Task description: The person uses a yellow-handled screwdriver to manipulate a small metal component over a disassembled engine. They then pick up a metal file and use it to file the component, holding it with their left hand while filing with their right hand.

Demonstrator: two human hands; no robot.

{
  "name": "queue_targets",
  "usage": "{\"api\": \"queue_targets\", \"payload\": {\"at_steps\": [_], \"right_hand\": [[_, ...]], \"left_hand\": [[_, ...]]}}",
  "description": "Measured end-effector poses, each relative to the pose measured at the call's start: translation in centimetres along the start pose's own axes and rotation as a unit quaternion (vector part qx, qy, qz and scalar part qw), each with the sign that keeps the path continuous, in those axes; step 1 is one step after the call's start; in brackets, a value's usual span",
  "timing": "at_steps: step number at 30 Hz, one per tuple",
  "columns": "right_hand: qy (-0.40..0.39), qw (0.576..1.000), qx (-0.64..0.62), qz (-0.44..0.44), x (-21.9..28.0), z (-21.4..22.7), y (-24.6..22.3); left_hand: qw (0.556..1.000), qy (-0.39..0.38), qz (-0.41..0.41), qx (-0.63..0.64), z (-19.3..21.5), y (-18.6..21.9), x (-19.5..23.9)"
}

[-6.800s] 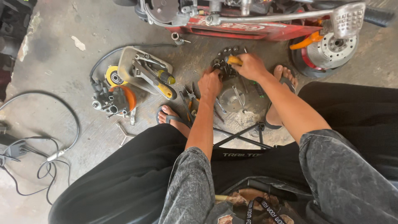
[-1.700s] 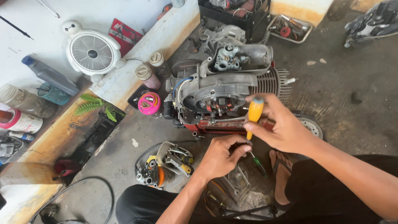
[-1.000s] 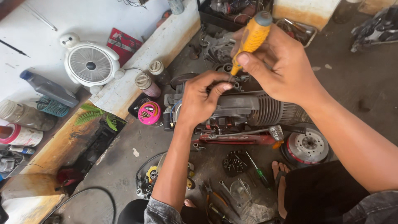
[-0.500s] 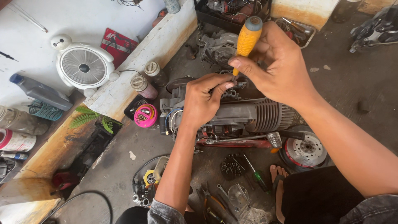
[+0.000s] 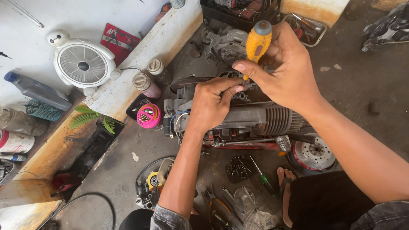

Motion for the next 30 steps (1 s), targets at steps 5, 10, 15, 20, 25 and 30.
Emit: {"api": "queue_targets", "payload": {"at_steps": [5, 10, 15, 20, 25, 30], "right_hand": [[0.031, 1.000, 0.003, -0.006, 0.1, -0.3, 0.2], [0.061, 0.998, -0.012, -0.033, -0.1, -0.7, 0.6], [0.041, 0.983, -0.176, -0.028, -0.7, -2.9, 0.5], [0.040, 0.979, -0.199, -0.029, -1.0, -3.2, 1.5], [0.049, 0.972, -0.223, -0.046, -1.3, -3.4, 3.2], [0.059, 0.972, -0.226, -0.021, -1.2, -3.4, 3.5]], "left_hand": [[1.000, 0.008, 0.021, 0.005, 0.0, -0.5, 0.1], [1.000, 0.008, 0.021, 0.005, 0.2, -0.2, 0.0], [0.999, 0.012, 0.035, 0.024, 0.5, -0.1, -0.2], [0.999, 0.008, 0.034, 0.031, 0.5, -0.4, -0.6], [0.997, -0.003, 0.066, 0.036, 0.0, -1.6, -0.9], [0.998, -0.005, 0.065, 0.012, 0.0, -1.8, -1.0]]}}
Point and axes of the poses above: each hand's wrist, its own x-axis away from the middle knuckle, its own z-axis out of the back of the hand, y = z × x, the point moved 10 cm from there along -x, towards the middle knuckle
